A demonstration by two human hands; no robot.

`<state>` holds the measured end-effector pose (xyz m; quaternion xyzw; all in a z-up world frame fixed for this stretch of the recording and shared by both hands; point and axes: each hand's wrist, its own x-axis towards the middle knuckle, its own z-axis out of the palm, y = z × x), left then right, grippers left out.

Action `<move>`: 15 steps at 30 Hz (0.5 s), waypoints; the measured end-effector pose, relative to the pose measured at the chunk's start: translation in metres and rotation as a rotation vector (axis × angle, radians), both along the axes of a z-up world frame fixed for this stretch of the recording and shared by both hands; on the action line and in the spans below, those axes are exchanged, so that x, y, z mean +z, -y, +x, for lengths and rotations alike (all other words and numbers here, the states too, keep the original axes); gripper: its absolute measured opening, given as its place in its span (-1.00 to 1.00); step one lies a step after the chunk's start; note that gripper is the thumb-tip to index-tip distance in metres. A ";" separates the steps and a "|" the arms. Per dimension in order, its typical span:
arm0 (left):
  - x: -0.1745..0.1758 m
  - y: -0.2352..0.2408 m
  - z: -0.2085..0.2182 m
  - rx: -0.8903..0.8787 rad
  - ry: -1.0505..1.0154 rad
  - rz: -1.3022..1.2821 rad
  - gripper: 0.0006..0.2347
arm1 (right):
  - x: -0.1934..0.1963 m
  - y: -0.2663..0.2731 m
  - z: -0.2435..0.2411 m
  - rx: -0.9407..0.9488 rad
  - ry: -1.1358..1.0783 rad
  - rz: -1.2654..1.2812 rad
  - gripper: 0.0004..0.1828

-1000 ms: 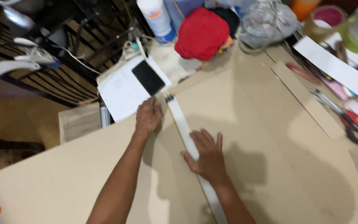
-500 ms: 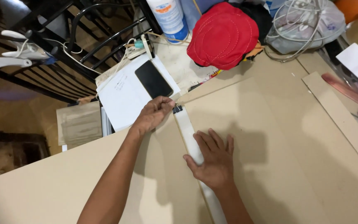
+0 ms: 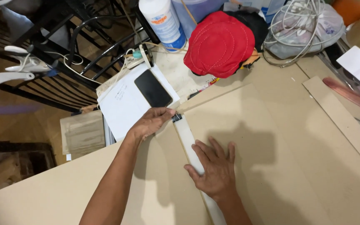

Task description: Using a utility knife and a straight edge to cut a large piece of cardboard or foam board.

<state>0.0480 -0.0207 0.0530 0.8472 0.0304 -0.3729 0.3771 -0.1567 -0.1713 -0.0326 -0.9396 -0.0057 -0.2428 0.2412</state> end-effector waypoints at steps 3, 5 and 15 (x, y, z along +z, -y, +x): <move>0.003 0.002 -0.001 0.048 -0.020 0.010 -0.53 | -0.002 0.000 0.000 0.002 0.015 0.014 -0.39; -0.003 0.002 0.000 0.055 -0.015 0.017 -0.56 | -0.003 -0.001 0.000 0.003 0.002 0.027 -0.41; -0.018 -0.002 0.001 0.057 0.040 -0.016 -0.65 | -0.008 -0.001 -0.002 -0.004 -0.016 0.037 -0.41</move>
